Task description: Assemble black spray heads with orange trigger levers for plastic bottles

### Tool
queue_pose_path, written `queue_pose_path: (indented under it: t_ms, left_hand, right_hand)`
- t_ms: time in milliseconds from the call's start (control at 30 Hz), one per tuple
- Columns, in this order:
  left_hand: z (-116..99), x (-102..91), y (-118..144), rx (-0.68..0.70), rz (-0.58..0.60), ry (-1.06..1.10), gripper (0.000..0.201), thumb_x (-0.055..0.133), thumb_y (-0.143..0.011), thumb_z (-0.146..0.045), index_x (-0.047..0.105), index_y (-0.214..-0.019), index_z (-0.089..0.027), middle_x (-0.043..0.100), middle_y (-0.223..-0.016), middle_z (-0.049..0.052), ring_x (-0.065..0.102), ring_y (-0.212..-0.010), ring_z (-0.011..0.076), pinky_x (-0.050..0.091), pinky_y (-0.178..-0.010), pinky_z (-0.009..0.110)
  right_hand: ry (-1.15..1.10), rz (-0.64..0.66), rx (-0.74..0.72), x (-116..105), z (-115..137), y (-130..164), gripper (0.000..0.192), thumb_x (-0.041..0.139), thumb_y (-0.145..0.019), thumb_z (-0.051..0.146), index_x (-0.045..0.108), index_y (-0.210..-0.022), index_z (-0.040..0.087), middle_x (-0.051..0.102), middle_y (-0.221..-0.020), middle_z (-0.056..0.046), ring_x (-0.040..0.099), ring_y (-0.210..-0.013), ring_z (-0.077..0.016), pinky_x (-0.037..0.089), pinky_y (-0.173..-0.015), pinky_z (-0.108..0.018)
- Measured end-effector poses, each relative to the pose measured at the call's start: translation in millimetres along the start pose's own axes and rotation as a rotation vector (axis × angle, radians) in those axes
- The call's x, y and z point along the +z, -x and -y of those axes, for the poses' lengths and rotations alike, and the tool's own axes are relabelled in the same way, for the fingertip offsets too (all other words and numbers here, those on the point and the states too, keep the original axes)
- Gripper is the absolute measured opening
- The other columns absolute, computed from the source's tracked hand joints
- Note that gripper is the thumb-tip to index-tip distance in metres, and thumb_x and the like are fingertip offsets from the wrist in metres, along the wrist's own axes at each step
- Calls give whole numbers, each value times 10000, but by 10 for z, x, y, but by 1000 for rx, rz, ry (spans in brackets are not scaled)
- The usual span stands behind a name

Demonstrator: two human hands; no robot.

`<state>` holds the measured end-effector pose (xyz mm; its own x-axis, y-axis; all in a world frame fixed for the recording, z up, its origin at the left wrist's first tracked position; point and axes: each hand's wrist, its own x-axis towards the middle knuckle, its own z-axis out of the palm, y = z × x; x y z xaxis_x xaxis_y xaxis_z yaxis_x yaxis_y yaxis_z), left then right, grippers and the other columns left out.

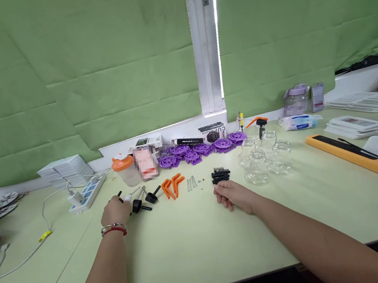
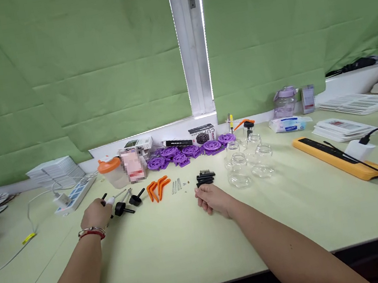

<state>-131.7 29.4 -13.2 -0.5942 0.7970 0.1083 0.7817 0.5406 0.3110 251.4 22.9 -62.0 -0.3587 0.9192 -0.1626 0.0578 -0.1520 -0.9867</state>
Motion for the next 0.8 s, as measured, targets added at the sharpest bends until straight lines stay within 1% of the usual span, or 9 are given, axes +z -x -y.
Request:
queue_pose_path:
  t_ms: [67,167,267,400,500,567,633,733,800]
  left_hand:
    - [-15,23,3,20,26,-12,412,443,-748,-455,617,-976,-160,672,-960,178,624,-854,337,455,-602,373]
    - [-8,37,0,45,65,-31,376,442,-745,-390,625,-978,-159,669,-983,176,622,-884,331,454,-613,361]
    - [16,42,-16,68,79,-57,353,430,-747,-359,641,-945,-158,667,-987,177,617,-895,332,453,-616,361]
    - [39,19,-41,80,81,-62,368,395,-776,-388,658,-898,-162,669,-954,180,616,-881,334,454,-623,368]
    - [65,-39,-69,54,40,-62,372,387,-778,-388,654,-926,-176,661,-983,176,611,-886,340,456,-618,376]
    - [99,-91,-107,31,-8,-67,373,392,-772,-382,647,-961,-186,653,-1022,171,605,-902,344,458,-627,384]
    - [150,-134,-164,23,-30,-72,381,396,-767,-379,643,-991,-195,646,-1055,167,601,-915,349,462,-640,396]
    - [259,-146,-277,54,10,-63,361,440,-730,-346,663,-972,-196,655,-1043,158,604,-913,341,470,-659,390]
    - [340,-117,-352,112,53,-31,343,488,-681,-300,684,-937,-182,672,-993,156,612,-899,325,476,-677,365]
  right_hand:
    - [-1,7,1,1,4,-1,310,470,-873,456,513,-787,161,563,-655,-8,459,-459,-65,368,-352,-170]
    - [-8,16,7,4,16,3,317,471,-870,466,509,-784,164,558,-647,-1,456,-456,-64,372,-358,-172]
    - [-8,15,7,6,27,12,315,480,-865,466,511,-781,164,560,-647,0,454,-457,-63,370,-359,-171]
    - [3,14,6,5,29,20,308,481,-866,459,510,-775,166,559,-645,2,452,-452,-62,367,-359,-171]
    - [12,14,7,5,28,22,297,478,-869,446,505,-771,166,554,-642,5,451,-450,-60,366,-360,-169]
    - [15,12,10,8,32,23,291,470,-874,436,503,-771,166,550,-641,5,451,-453,-61,365,-359,-168]
    - [16,13,12,11,39,26,287,467,-877,431,503,-772,166,550,-644,4,452,-456,-62,364,-357,-168]
    - [13,15,16,16,54,32,287,478,-872,432,504,-767,166,553,-643,3,453,-458,-62,366,-359,-167]
    - [8,16,14,18,64,36,289,486,-868,432,504,-762,165,553,-640,3,454,-463,-62,368,-363,-165]
